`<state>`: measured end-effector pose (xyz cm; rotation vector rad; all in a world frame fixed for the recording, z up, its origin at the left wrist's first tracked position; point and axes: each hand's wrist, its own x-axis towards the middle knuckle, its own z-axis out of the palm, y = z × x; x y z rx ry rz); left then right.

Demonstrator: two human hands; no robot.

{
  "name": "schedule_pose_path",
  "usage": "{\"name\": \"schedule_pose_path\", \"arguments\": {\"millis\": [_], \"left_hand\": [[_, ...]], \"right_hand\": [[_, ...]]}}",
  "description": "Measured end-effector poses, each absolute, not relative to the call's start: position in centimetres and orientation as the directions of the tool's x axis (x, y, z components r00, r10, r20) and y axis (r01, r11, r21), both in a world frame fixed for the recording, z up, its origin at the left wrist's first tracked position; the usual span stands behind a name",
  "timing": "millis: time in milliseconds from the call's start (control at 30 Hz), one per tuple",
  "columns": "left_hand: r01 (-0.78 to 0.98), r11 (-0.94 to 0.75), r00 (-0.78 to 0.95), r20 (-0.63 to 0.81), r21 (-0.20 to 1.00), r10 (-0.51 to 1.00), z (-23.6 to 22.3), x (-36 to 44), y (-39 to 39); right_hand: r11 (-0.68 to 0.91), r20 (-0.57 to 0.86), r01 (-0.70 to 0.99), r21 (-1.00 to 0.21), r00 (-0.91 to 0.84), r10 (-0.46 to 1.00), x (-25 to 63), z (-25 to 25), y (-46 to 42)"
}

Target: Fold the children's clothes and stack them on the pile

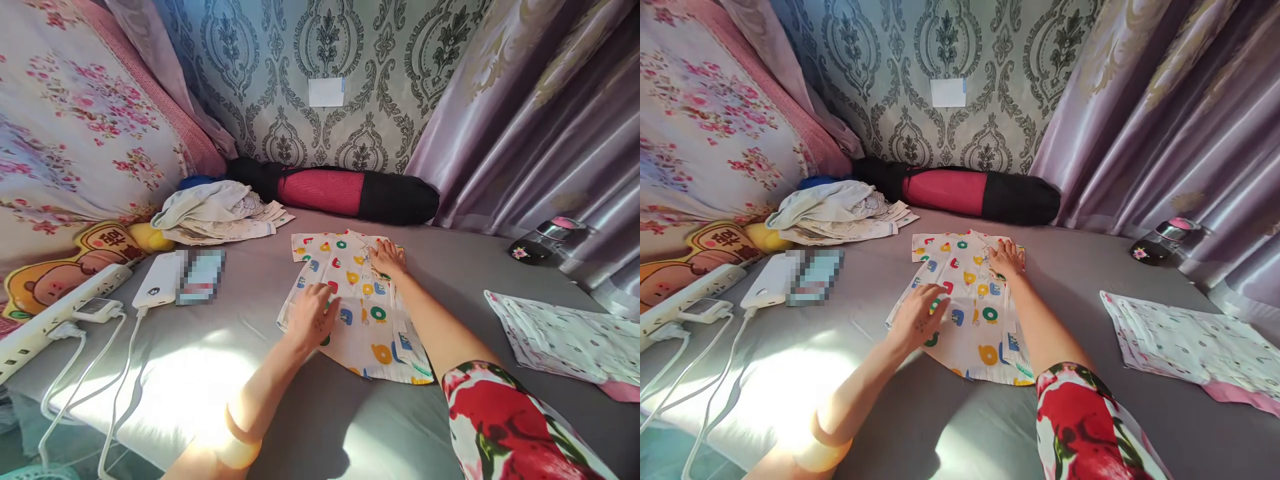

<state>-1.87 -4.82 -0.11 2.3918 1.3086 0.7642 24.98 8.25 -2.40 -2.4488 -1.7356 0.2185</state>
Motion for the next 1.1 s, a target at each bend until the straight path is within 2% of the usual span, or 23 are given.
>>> {"name": "schedule_pose_path", "arguments": {"millis": [133, 200, 300, 367, 567, 800, 900, 1000, 1100], "left_hand": [[0.876, -0.26, 0.146, 0.291, 0.406, 0.946, -0.3, -4.2, -3.4], [0.917, -0.142, 0.064, 0.214, 0.372, 0.975, -0.1, -5.0, -3.1], [0.934, -0.035, 0.009, 0.074, 0.357, 0.997, 0.2, -5.4, -3.1], [0.93, -0.003, -0.003, 0.014, 0.366, 1.0, 0.4, -5.5, -3.2], [0.893, 0.053, -0.01, -0.098, 0.446, 0.995, 0.6, -5.7, -2.9], [0.823, 0.167, -0.085, -0.173, 0.542, 0.981, 0.9, -6.1, -2.5], [0.808, 0.18, -0.087, -0.189, 0.56, 0.978, 1.0, -6.1, -2.4], [0.795, 0.166, -0.082, -0.168, 0.583, 0.982, 1.0, -6.1, -2.3], [0.785, 0.165, -0.082, -0.165, 0.597, 0.983, 1.0, -6.1, -2.2]], "right_hand": [[-0.35, -0.023, 0.915, -0.202, 0.353, 0.935, 23.1, -1.2, 8.9], [-0.27, 0.009, 0.94, -0.208, 0.278, 0.961, 21.2, -0.8, 9.2], [-0.133, -0.03, 0.97, -0.203, 0.13, 0.991, 18.1, -1.0, 9.9], [-0.095, -0.042, 0.976, -0.198, 0.088, 0.995, 16.6, -1.4, 10.2], [-0.131, -0.035, 0.977, -0.165, 0.127, 0.991, 15.2, -2.3, 10.6], [-0.14, -0.133, 0.987, -0.081, 0.128, 0.983, 14.5, 0.7, 11.3], [-0.095, -0.042, 0.995, -0.021, 0.094, 0.995, 12.7, 2.1, 11.9], [-0.017, 0.044, 0.994, -0.11, 0.022, 0.999, 9.6, 2.6, 12.2], [0.002, -0.035, 0.976, -0.22, -0.01, 0.999, 6.1, 2.5, 12.2]]}}
